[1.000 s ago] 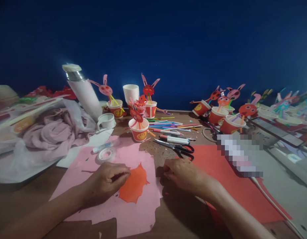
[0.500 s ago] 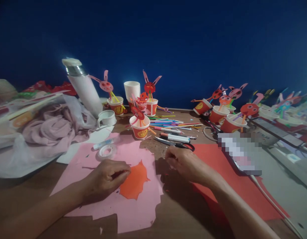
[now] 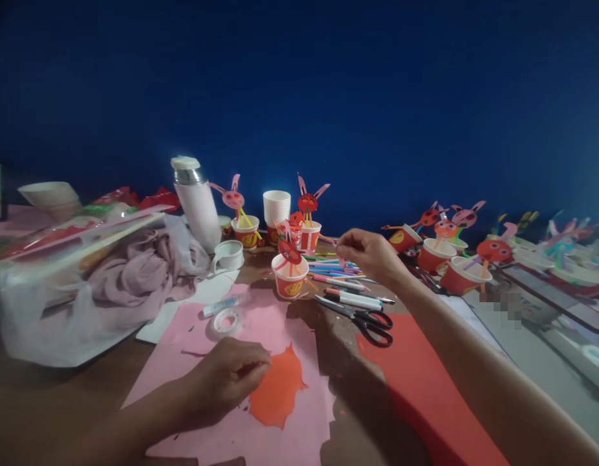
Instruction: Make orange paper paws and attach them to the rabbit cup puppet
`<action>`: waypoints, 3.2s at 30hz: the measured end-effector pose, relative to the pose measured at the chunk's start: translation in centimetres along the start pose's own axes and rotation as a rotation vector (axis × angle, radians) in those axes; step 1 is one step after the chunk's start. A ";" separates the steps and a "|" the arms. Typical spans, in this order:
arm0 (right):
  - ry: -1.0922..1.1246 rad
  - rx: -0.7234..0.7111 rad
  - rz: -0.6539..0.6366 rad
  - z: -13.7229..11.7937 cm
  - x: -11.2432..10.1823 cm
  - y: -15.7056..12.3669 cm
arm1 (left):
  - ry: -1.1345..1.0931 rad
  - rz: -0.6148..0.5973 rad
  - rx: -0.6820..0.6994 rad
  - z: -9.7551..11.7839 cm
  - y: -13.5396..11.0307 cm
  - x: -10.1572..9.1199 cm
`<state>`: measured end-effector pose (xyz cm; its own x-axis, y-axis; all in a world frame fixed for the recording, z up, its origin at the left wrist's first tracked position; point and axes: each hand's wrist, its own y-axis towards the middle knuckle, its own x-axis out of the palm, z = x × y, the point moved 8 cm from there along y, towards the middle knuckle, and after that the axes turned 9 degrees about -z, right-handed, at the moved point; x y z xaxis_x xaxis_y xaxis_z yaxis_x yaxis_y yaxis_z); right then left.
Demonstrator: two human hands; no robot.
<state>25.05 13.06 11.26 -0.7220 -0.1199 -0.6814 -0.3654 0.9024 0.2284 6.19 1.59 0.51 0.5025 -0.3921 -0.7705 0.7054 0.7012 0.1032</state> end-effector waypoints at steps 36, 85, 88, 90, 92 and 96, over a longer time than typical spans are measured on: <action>-0.982 -0.199 -0.170 -5.3 7.0 11.6 | 0.086 0.015 0.021 -1.0 -0.2 -0.3; -0.327 -0.309 0.331 -4.7 5.0 -7.6 | -1.715 -0.002 -0.143 -2.1 0.2 -0.7; -0.339 -0.442 0.084 -6.7 9.2 -7.8 | -1.816 -0.039 -0.131 -1.4 0.4 -0.3; -0.353 -0.440 0.023 -7.0 10.6 -7.8 | -1.849 -0.043 -0.131 -1.0 0.4 -0.2; -0.361 -0.447 0.011 -6.9 11.3 -7.8 | -1.873 -0.045 -0.140 -0.8 0.3 0.0; -0.422 -0.438 -0.029 -6.4 12.7 -8.2 | -1.879 -0.086 -0.118 -0.5 0.3 0.6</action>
<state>15.12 1.48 5.20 -0.4461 0.1135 -0.8877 -0.6535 0.6365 0.4098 6.45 1.85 -0.18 0.3505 -0.4203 0.8370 0.7625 0.6470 0.0057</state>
